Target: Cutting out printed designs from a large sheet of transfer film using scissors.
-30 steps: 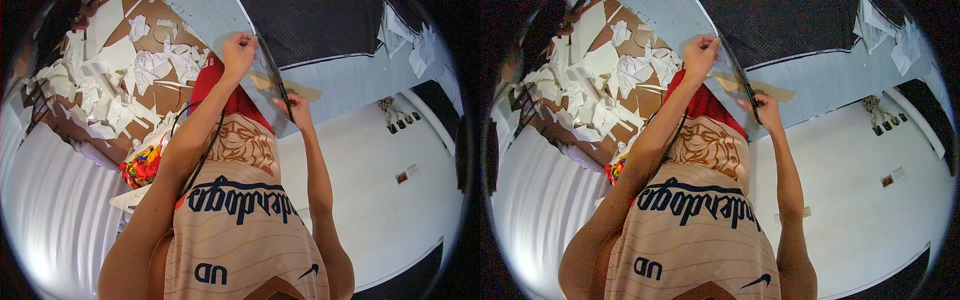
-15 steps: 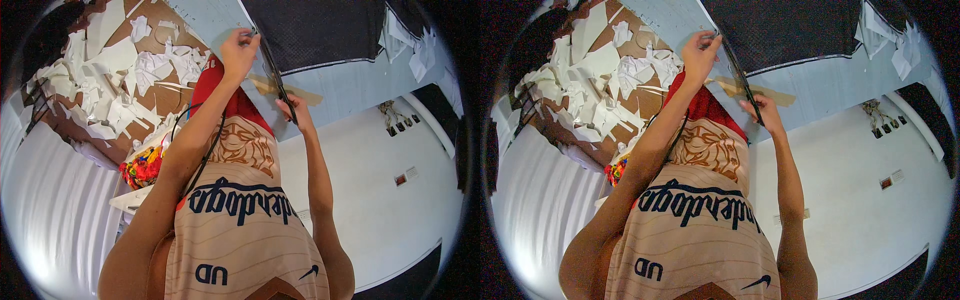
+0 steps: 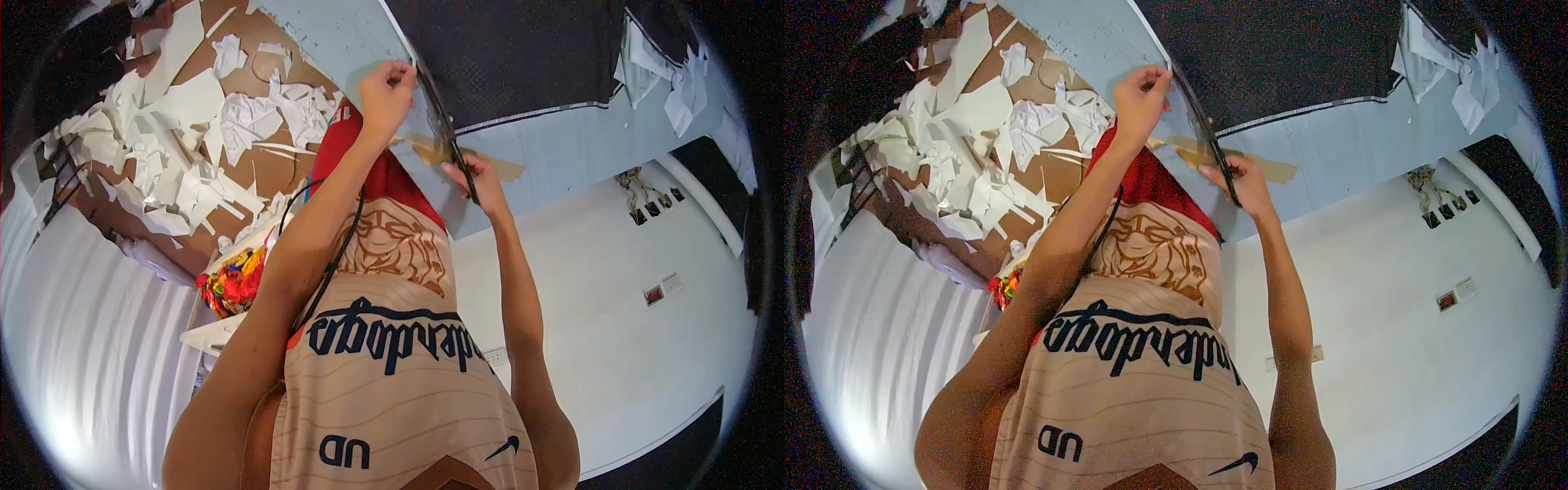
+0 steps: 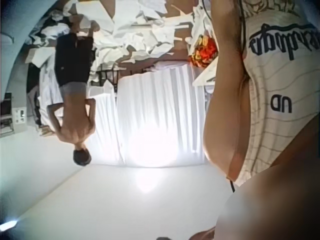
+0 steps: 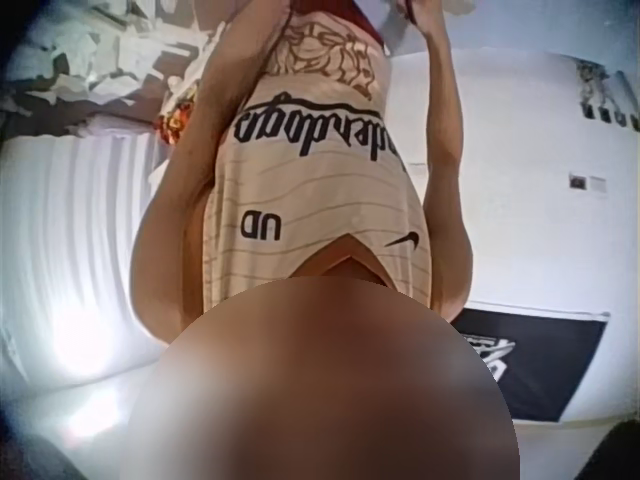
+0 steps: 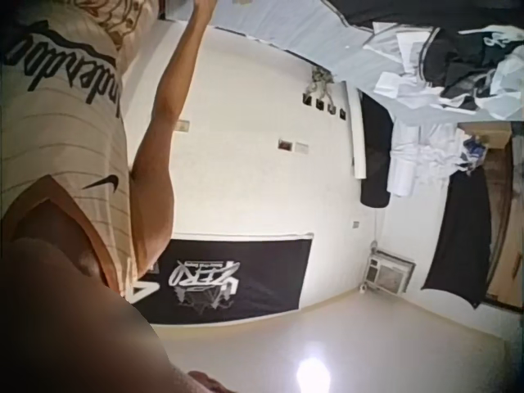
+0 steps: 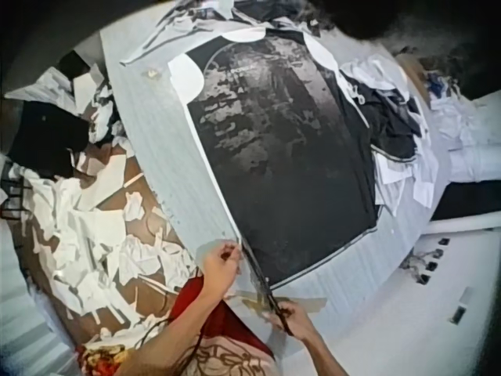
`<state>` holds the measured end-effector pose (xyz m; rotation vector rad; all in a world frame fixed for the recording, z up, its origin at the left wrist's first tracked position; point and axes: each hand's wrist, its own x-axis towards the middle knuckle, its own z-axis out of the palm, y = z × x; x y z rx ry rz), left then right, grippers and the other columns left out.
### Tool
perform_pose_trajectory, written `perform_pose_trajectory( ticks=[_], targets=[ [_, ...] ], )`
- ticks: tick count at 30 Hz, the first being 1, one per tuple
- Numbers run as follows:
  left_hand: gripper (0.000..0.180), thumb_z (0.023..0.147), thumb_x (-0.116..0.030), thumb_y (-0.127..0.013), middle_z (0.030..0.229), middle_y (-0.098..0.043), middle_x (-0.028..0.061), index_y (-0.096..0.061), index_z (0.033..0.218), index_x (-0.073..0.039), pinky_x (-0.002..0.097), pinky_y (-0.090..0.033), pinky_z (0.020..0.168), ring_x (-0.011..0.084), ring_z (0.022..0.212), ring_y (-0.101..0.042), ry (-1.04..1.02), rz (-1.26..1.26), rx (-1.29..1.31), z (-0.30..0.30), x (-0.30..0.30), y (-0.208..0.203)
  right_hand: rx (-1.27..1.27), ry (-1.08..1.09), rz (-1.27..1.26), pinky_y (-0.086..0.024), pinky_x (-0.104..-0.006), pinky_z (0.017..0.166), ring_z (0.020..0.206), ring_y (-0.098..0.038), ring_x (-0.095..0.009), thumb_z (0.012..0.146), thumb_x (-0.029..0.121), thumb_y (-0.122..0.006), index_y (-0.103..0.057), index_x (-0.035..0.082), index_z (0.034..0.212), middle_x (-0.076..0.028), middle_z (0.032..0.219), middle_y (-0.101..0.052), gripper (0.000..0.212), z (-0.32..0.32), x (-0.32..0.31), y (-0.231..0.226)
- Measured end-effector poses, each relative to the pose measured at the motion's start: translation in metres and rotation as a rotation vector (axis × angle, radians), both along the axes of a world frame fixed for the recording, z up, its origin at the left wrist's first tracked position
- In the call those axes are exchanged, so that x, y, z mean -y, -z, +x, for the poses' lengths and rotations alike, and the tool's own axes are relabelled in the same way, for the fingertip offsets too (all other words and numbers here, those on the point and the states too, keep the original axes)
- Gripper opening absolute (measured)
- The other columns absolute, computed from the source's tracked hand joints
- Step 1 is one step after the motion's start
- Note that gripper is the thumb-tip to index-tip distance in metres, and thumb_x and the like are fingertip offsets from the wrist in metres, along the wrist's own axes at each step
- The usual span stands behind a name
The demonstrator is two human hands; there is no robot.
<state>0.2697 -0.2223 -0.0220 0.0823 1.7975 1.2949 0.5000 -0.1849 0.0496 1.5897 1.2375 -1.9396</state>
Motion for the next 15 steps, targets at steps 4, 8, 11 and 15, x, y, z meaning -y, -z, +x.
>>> perform_pose_trajectory(
  ticks=[4,8,11,15],
  targets=[
    [0.014,0.096,-0.009,-0.07,0.074,-0.071,0.0086,-0.072,0.097,0.005,0.0286,-0.05,0.046,0.0135,0.053,-0.064,0.003,0.02,0.028,0.003,0.004,-0.001,0.0,-0.009,0.014,-0.036,-0.0229,0.047,0.051,-0.047,-0.004,0.091,0.03,-0.083,-0.061,0.012,0.077,0.006,0.061,-0.051,0.032,0.004,0.004,0.003],
    [0.02,0.099,-0.013,-0.071,0.083,-0.072,0.0103,-0.071,0.106,0.005,0.027,-0.05,0.05,0.0127,0.058,-0.064,0.065,-0.008,0.046,0.005,0.006,-0.003,-0.027,0.049,0.0,-0.036,-0.0228,0.047,0.049,-0.047,-0.005,0.091,0.03,-0.083,-0.06,0.012,0.072,0.006,0.058,-0.051,0.036,0.005,0.0,0.006],
    [0.019,0.099,-0.013,-0.071,0.083,-0.072,0.0106,-0.071,0.107,0.004,0.0269,-0.05,0.05,0.0125,0.058,-0.064,0.059,0.01,0.078,0.006,0.006,-0.003,-0.018,0.015,0.01,-0.037,-0.023,0.047,0.049,-0.047,-0.005,0.091,0.031,-0.083,-0.06,0.012,0.072,0.006,0.059,-0.051,0.036,-0.004,-0.009,0.01],
    [0.017,0.099,-0.011,-0.07,0.084,-0.072,0.0107,-0.07,0.106,0.005,0.0273,-0.052,0.05,0.0125,0.058,-0.064,0.067,0.012,0.086,0.011,0.008,-0.001,-0.006,-0.067,0.03,-0.037,-0.0233,0.047,0.05,-0.047,-0.005,0.092,0.032,-0.083,-0.061,0.011,0.075,0.006,0.061,-0.052,0.034,-0.012,-0.018,0.01]
  ],
)
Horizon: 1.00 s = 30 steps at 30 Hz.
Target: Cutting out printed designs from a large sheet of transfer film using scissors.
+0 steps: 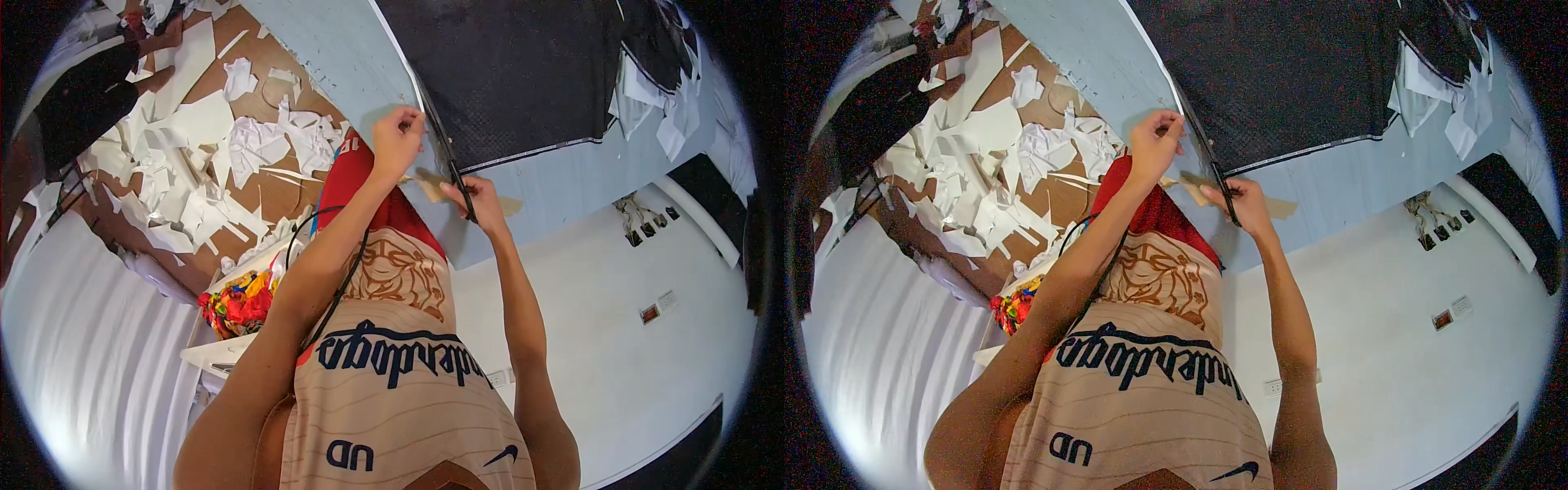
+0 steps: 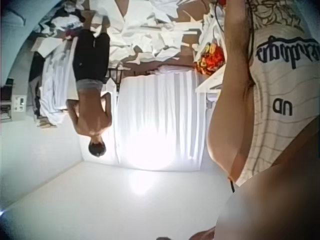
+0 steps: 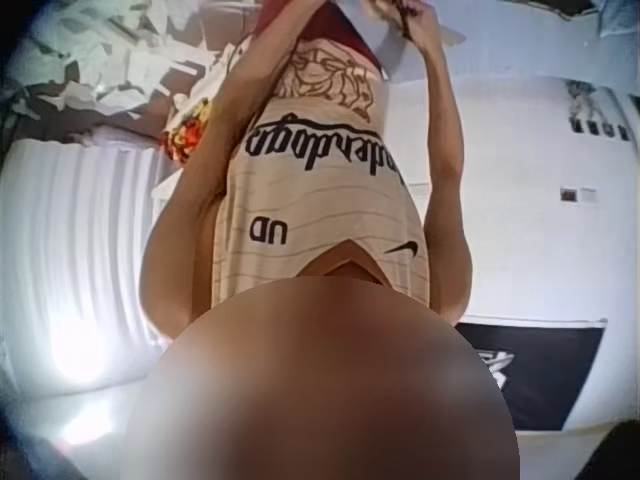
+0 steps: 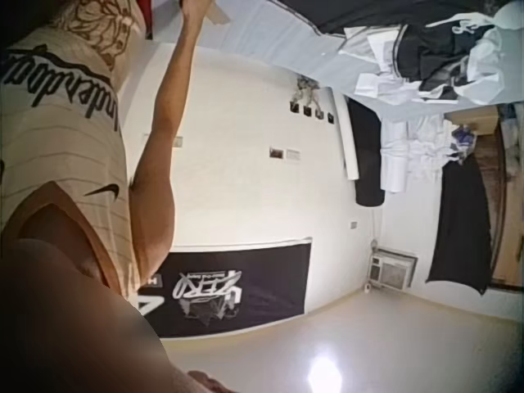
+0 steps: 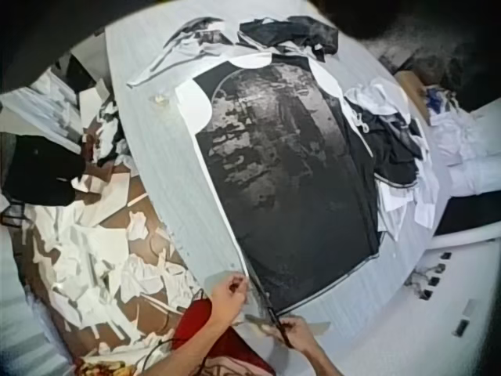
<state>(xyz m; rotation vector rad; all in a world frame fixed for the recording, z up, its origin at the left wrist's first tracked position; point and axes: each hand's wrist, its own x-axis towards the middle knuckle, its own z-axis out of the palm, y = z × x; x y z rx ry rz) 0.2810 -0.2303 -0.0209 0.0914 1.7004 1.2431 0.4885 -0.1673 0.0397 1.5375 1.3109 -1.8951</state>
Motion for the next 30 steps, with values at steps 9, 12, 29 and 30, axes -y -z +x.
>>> perform_pose_trajectory(
  ticks=[9,12,29,30],
  targets=[
    [0.015,0.1,-0.01,-0.069,0.083,-0.07,0.0087,-0.07,0.106,0.004,0.0269,-0.05,0.051,0.0126,0.058,-0.063,0.029,-0.024,0.064,0.006,-0.002,-0.01,-0.057,0.043,-0.026,-0.036,-0.0236,0.049,0.053,-0.049,-0.004,0.093,0.036,-0.081,-0.063,0.011,0.074,0.006,0.063,-0.053,0.036,-0.014,-0.013,-0.004],
    [0.015,0.1,-0.01,-0.069,0.082,-0.07,0.008,-0.069,0.105,0.004,0.027,-0.049,0.051,0.0124,0.058,-0.063,0.028,-0.028,0.08,0.011,-0.002,-0.014,-0.018,0.041,-0.045,-0.036,-0.0234,0.049,0.054,-0.049,-0.004,0.094,0.036,-0.08,-0.063,0.011,0.076,0.006,0.065,-0.054,0.035,-0.01,-0.015,-0.008],
    [0.011,0.098,-0.006,-0.068,0.076,-0.071,0.0069,-0.071,0.101,0.004,0.0264,-0.05,0.051,0.0099,0.057,-0.064,0.076,0.004,0.124,0.024,-0.002,-0.025,-0.076,0.15,-0.031,-0.034,-0.0241,0.049,0.054,-0.048,-0.004,0.093,0.033,-0.081,-0.061,0.01,0.073,0.005,0.061,-0.053,0.036,-0.009,-0.012,-0.018],
    [0.011,0.097,-0.006,-0.068,0.076,-0.071,0.0069,-0.071,0.101,0.004,0.0265,-0.05,0.052,0.0098,0.058,-0.064,0.083,0.007,0.111,0.025,-0.003,-0.025,-0.074,0.152,-0.03,-0.034,-0.0241,0.049,0.054,-0.048,-0.004,0.093,0.033,-0.081,-0.061,0.01,0.073,0.005,0.061,-0.053,0.036,-0.009,-0.015,-0.016]
  ],
)
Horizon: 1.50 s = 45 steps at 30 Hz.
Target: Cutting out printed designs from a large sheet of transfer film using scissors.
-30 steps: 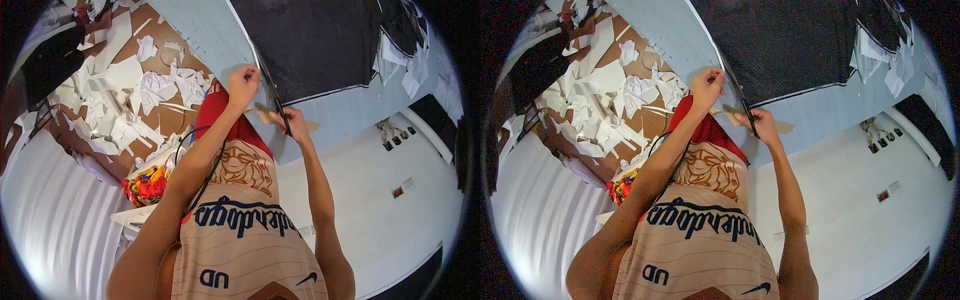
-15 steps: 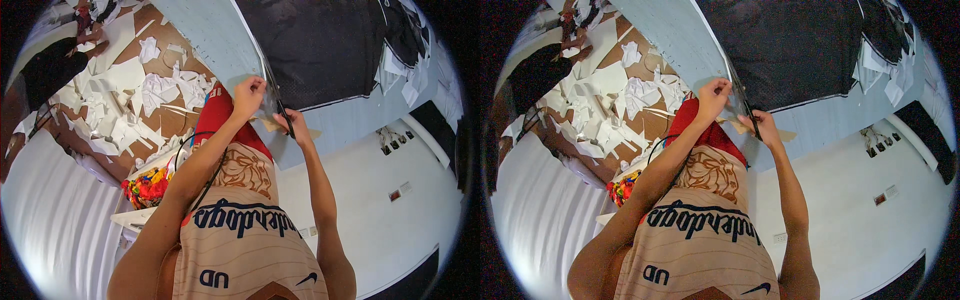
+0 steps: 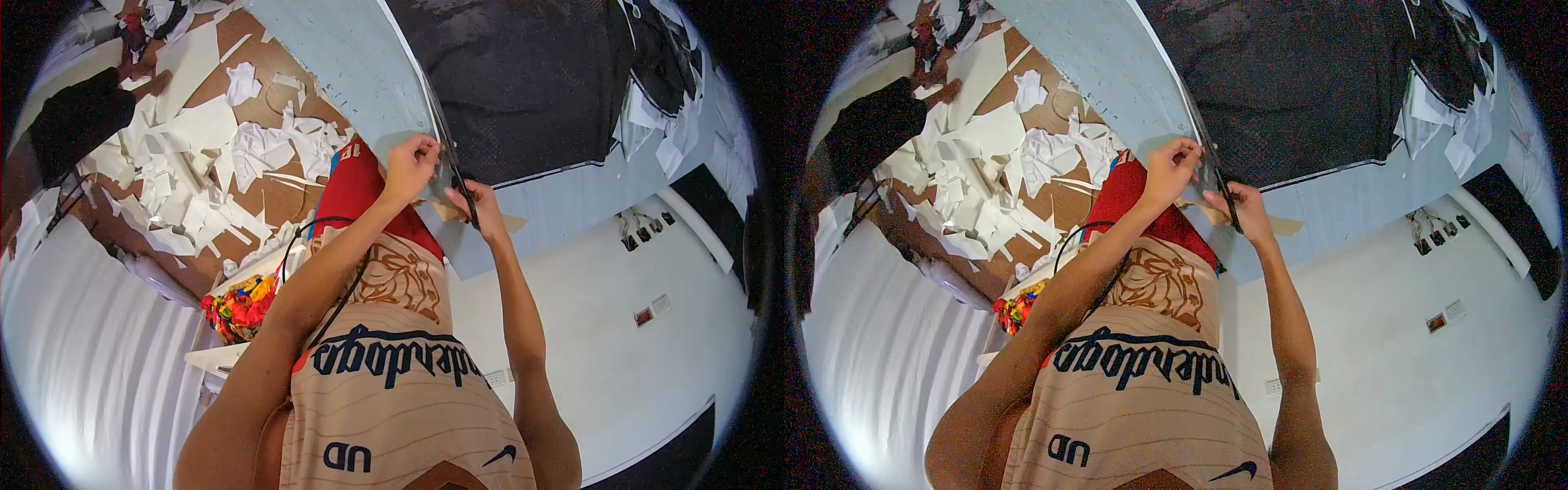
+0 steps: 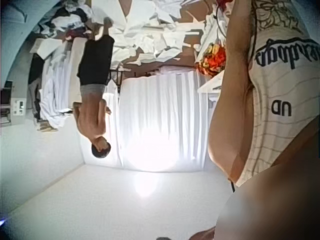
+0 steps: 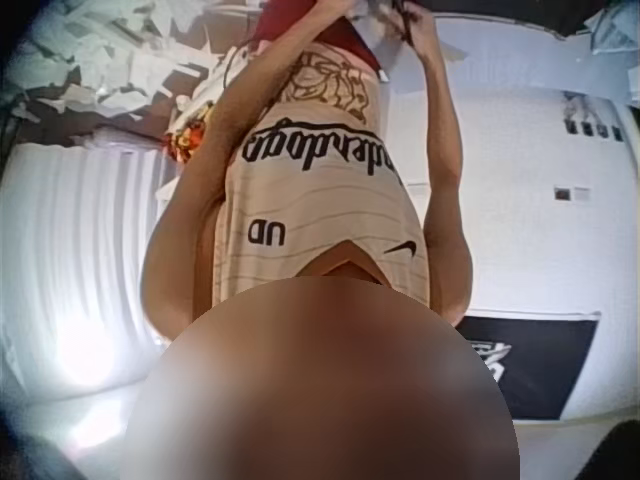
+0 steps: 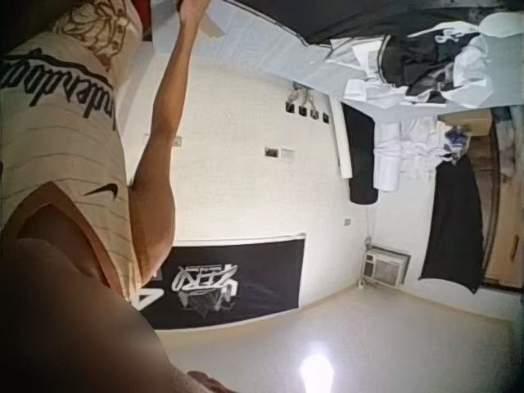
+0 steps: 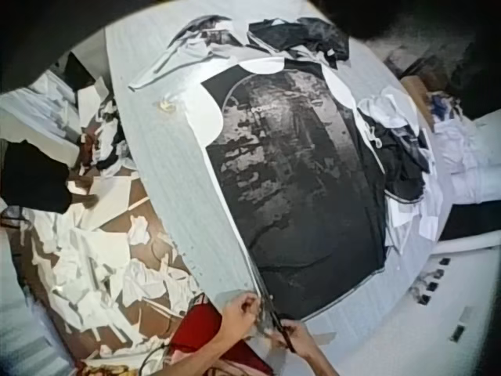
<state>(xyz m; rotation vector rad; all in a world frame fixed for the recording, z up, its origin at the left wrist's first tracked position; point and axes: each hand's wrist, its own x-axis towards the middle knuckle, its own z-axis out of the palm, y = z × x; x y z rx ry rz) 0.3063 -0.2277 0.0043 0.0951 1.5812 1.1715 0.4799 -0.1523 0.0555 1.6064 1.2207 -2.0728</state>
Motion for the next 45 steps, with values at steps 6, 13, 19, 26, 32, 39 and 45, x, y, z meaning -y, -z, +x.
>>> perform_pose_trajectory(
  ticks=[6,13,19,26,32,39,45],
  targets=[
    [0.011,0.099,-0.006,-0.067,0.078,-0.07,0.0066,-0.07,0.103,0.004,0.0275,-0.051,0.055,0.0102,0.065,-0.064,0.059,0.052,-0.044,0.005,0.004,0.004,0.016,-0.074,0.044,-0.033,-0.0242,0.05,0.055,-0.048,-0.004,0.093,0.03,-0.081,-0.062,0.01,0.077,0.006,0.062,-0.051,0.033,-0.012,-0.019,0.001],
    [0.011,0.101,-0.004,-0.065,0.079,-0.068,0.0066,-0.067,0.104,0.006,0.0292,-0.051,0.055,0.0115,0.065,-0.065,0.101,0.053,0.026,0.005,0.007,-0.001,-0.046,-0.024,0.025,-0.034,-0.0234,0.051,0.054,-0.048,-0.004,0.093,0.032,-0.082,-0.063,0.009,0.076,0.006,0.062,-0.053,0.034,-0.024,-0.026,-0.002],
    [0.011,0.1,-0.004,-0.065,0.077,-0.067,0.0069,-0.067,0.104,0.006,0.0294,-0.05,0.054,0.0122,0.059,-0.064,0.149,0.059,-0.007,0.009,0.006,-0.008,-0.001,-0.082,0.038,-0.036,-0.0229,0.051,0.056,-0.05,-0.004,0.094,0.035,-0.08,-0.066,0.009,0.08,0.006,0.066,-0.055,0.032,-0.028,-0.034,-0.002],
    [0.012,0.1,-0.004,-0.063,0.077,-0.068,0.0088,-0.067,0.105,0.006,0.0299,-0.05,0.054,0.0131,0.06,-0.066,0.219,0.072,-0.028,0.013,0.009,-0.01,-0.064,-0.032,0.046,-0.037,-0.0225,0.051,0.055,-0.049,-0.004,0.094,0.036,-0.081,-0.068,0.008,0.078,0.005,0.061,-0.053,0.034,-0.047,-0.052,-0.007],
    [0.013,0.1,-0.004,-0.06,0.079,-0.07,0.0088,-0.067,0.105,0.005,0.0308,-0.051,0.053,0.0134,0.06,-0.066,0.249,0.077,-0.017,0.016,0.007,-0.015,-0.009,-0.016,0.038,-0.036,-0.0242,0.05,0.054,-0.049,-0.005,0.088,0.04,-0.085,-0.066,0.006,0.071,0.003,0.061,-0.055,0.043,-0.047,-0.059,-0.012],
    [0.007,0.096,-0.004,-0.066,0.073,-0.071,0.0119,-0.068,0.098,0.002,0.0336,-0.052,0.052,0.0173,0.055,-0.068,0.177,0.086,0.067,0.02,0.002,-0.022,-0.04,-0.023,0.058,-0.036,-0.0245,0.051,0.053,-0.049,-0.005,0.087,0.04,-0.087,-0.066,0.006,0.07,0.001,0.061,-0.058,0.043,-0.07,-0.077,-0.014],
    [0.011,0.099,-0.002,-0.061,0.079,-0.069,0.007,-0.067,0.105,0.003,0.0295,-0.052,0.054,0.0126,0.058,-0.065,0.292,0.077,0.047,0.023,0.002,-0.025,-0.038,-0.013,0.054,-0.035,-0.0247,0.051,0.054,-0.05,-0.006,0.087,0.038,-0.087,-0.065,0.006,0.07,0.002,0.062,-0.058,0.042,-0.077,-0.085,-0.022]
  ],
)
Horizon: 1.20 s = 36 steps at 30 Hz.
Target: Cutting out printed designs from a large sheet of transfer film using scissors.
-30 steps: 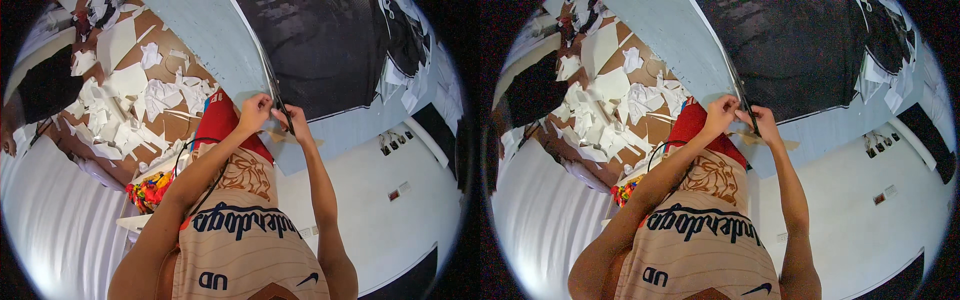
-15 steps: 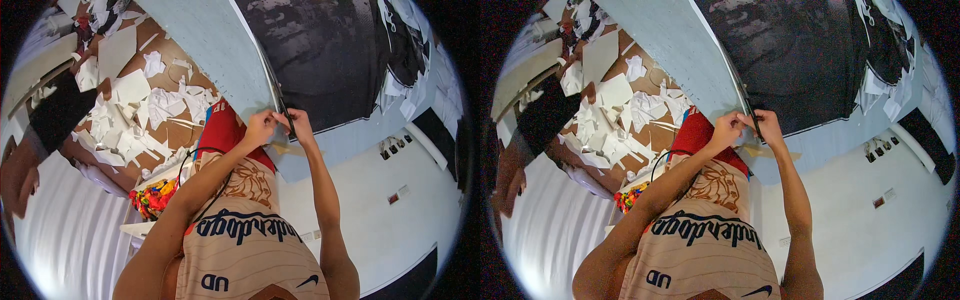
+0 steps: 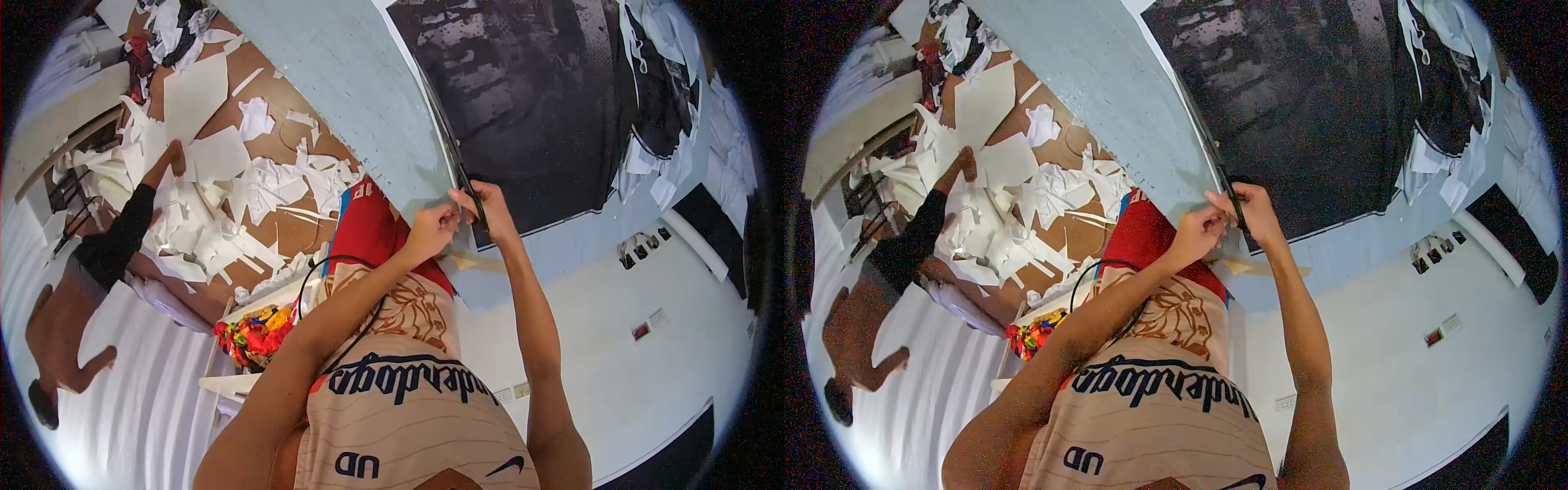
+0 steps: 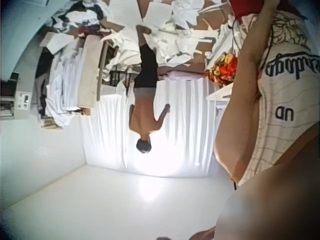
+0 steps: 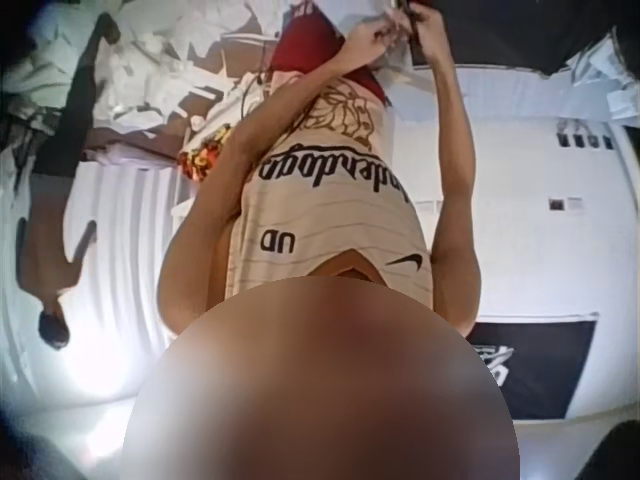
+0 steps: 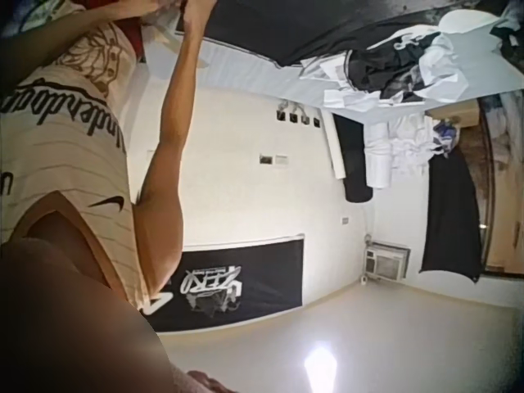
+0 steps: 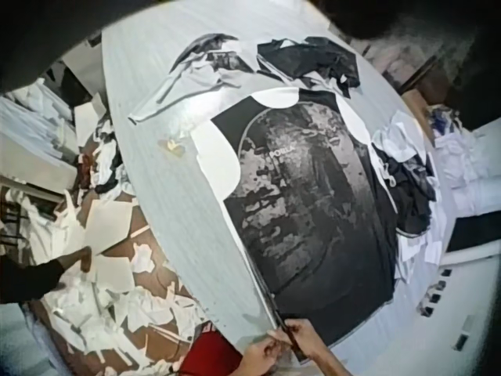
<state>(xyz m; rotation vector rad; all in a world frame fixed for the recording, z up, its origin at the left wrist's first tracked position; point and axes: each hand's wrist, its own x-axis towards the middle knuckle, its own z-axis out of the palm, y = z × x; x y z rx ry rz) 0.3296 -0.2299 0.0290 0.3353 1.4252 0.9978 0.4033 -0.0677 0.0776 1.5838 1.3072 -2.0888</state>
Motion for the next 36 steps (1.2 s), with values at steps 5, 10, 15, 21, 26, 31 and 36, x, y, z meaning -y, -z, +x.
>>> perform_pose_trajectory(
  ticks=[5,10,15,21,26,31,36],
  targets=[
    [0.01,0.098,-0.003,-0.063,0.076,-0.07,0.0075,-0.068,0.104,0.002,0.0303,-0.051,0.054,0.0128,0.057,-0.066,0.037,0.062,-0.142,0.005,0.003,0.007,0.008,0.009,0.014,-0.031,-0.0252,0.05,0.052,-0.047,-0.005,0.09,0.034,-0.084,-0.062,0.009,0.071,0.004,0.059,-0.052,0.038,-0.023,-0.01,-0.003],
    [0.01,0.097,-0.002,-0.061,0.076,-0.07,0.0096,-0.068,0.101,0.002,0.0315,-0.052,0.054,0.0146,0.06,-0.069,0.064,0.049,-0.147,0.004,0.001,0.004,-0.003,0.026,0.009,-0.03,-0.0255,0.05,0.052,-0.044,-0.004,0.089,0.035,-0.085,-0.06,0.01,0.07,0.005,0.059,-0.05,0.04,-0.03,-0.017,-0.011],
    [0.012,0.086,0.0,-0.064,0.071,-0.068,0.018,-0.071,0.096,0.002,0.0353,-0.052,0.057,0.0231,0.056,-0.067,-0.023,0.027,-0.133,0.011,-0.001,0.002,-0.041,0.021,0.031,-0.034,-0.0252,0.05,0.052,-0.046,-0.004,0.085,0.037,-0.088,-0.059,0.009,0.065,0.005,0.058,-0.05,0.046,-0.049,-0.029,-0.005],
    [0.015,0.086,-0.001,-0.065,0.071,-0.069,0.0178,-0.072,0.099,0.002,0.0348,-0.052,0.058,0.0223,0.058,-0.067,0.044,0.055,-0.218,0.002,-0.004,-0.005,0.022,0.034,0.058,-0.032,-0.0253,0.048,0.048,-0.043,-0.005,0.084,0.043,-0.089,-0.056,0.01,0.061,0.005,0.053,-0.046,0.052,-0.065,-0.035,-0.011],
    [0.014,0.087,-0.002,-0.067,0.072,-0.069,0.0183,-0.072,0.099,0.003,0.0341,-0.053,0.058,0.0216,0.058,-0.068,0.041,0.093,-0.216,0.004,-0.009,-0.009,0.019,-0.038,0.137,-0.033,-0.0261,0.047,0.047,-0.044,-0.006,0.082,0.044,-0.09,-0.054,0.011,0.06,0.004,0.052,-0.047,0.054,-0.078,-0.052,-0.005],
    [0.018,0.094,-0.007,-0.065,0.076,-0.072,0.0147,-0.07,0.104,0.006,0.0337,-0.055,0.059,0.018,0.061,-0.069,0.119,0.058,-0.102,-0.008,-0.008,-0.014,0.014,-0.05,0.104,-0.034,-0.0254,0.049,0.047,-0.045,-0.006,0.088,0.038,-0.086,-0.06,0.01,0.066,0.003,0.054,-0.05,0.043,-0.088,-0.057,-0.013],
    [0.014,0.094,-0.005,-0.062,0.072,-0.07,0.0117,-0.069,0.098,0.007,0.0325,-0.054,0.054,0.0159,0.057,-0.068,0.076,0.018,0.045,-0.004,-0.012,-0.017,-0.043,-0.047,0.127,-0.035,-0.026,0.049,0.048,-0.046,-0.006,0.088,0.039,-0.085,-0.059,0.011,0.066,0.003,0.055,-0.05,0.044,-0.105,-0.072,-0.009]
  ],
)
